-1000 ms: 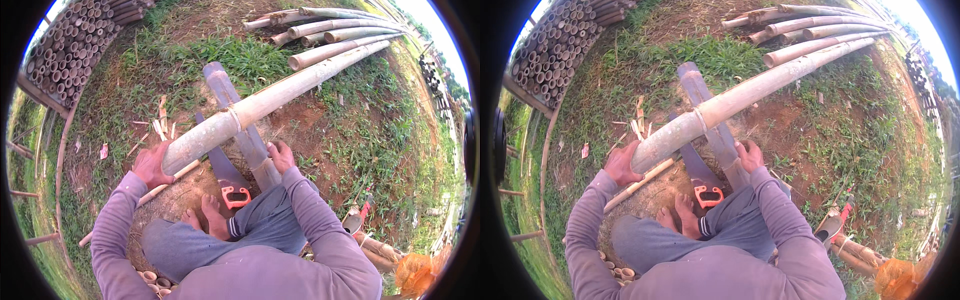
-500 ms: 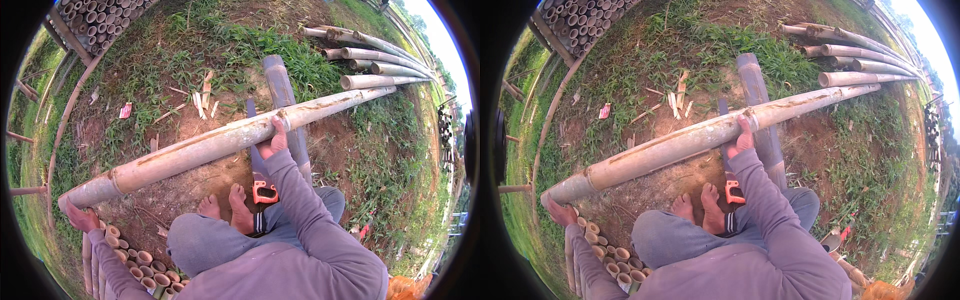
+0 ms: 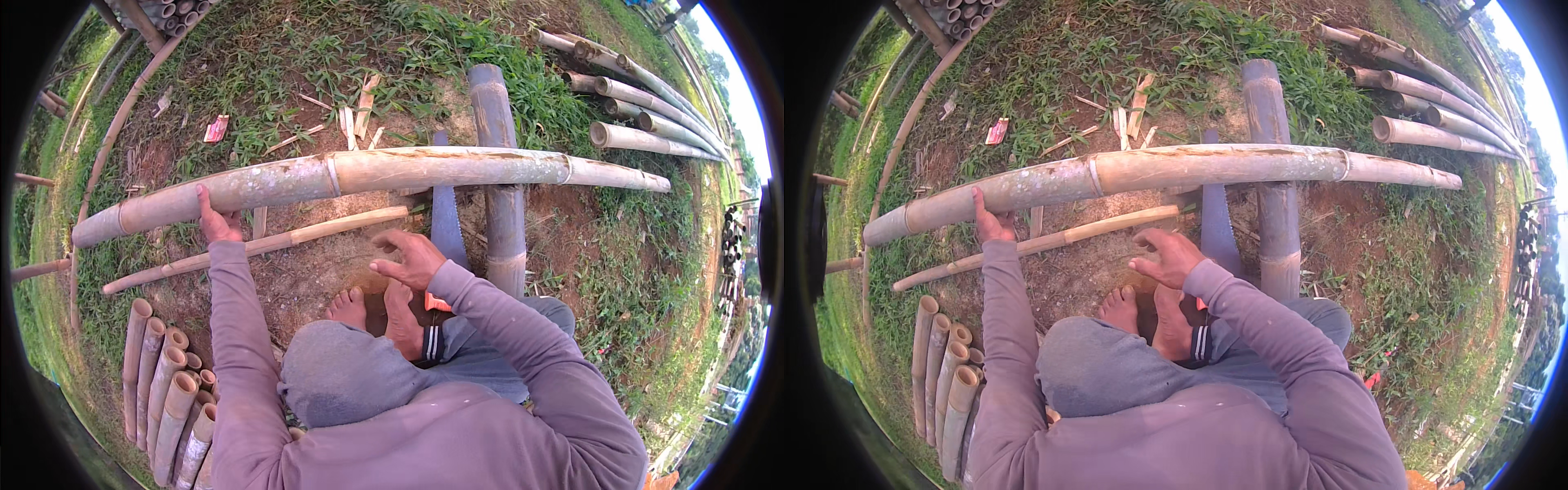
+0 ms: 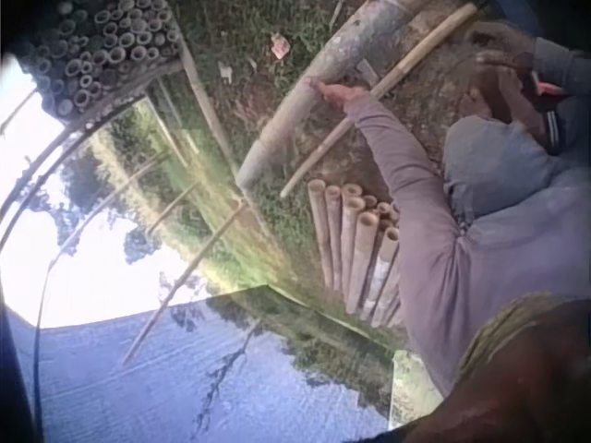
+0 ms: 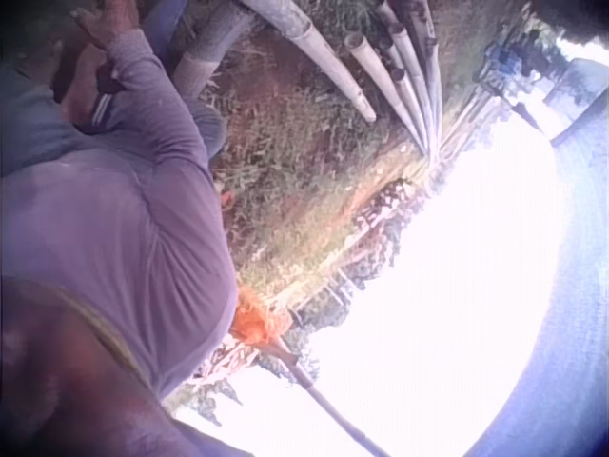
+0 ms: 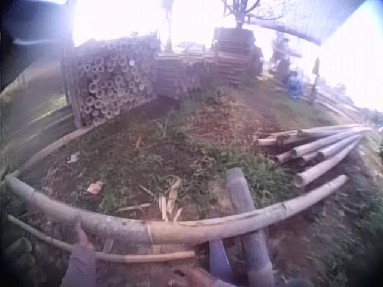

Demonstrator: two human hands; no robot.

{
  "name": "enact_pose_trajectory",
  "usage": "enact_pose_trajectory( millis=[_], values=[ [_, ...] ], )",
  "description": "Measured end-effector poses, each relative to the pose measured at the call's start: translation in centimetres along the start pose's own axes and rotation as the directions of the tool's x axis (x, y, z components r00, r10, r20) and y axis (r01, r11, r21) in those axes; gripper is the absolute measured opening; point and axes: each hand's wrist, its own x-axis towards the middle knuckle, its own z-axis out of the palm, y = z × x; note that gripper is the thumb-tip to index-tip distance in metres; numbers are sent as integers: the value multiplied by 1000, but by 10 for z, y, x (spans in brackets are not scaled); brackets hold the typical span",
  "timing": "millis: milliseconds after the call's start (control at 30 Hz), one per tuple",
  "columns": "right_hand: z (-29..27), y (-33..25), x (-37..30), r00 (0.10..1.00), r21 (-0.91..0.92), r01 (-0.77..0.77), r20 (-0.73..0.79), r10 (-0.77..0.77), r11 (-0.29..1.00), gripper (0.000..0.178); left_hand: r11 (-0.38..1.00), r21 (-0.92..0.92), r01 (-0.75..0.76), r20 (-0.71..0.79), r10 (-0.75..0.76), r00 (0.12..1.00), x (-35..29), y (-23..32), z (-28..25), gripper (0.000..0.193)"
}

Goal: The person sits on the ground and uses a hand saw to cut long bamboo poles into shorter sections. After each cut, the person places the cut piece aside and repositions the remaining pole to continue cutting.

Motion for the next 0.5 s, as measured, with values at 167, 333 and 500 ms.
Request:
enact_pose_trajectory(
  millis=[167,333,500],
  values=[
    [-45,75,-52,904,-347,-126,-426,-37,929,50,867,499,14,-79,30,996,53,-33,2,91],
    [-105,119,-83,703,-484,-377,-704,-95,790,58,363,827,-429,323,318,892,-27,-100,-11,80],
    [-131,138,-84,693,-489,-376,-713,-112,788,58,-392,612,-687,673,-198,712,-102,-97,-16,70]
  ],
)
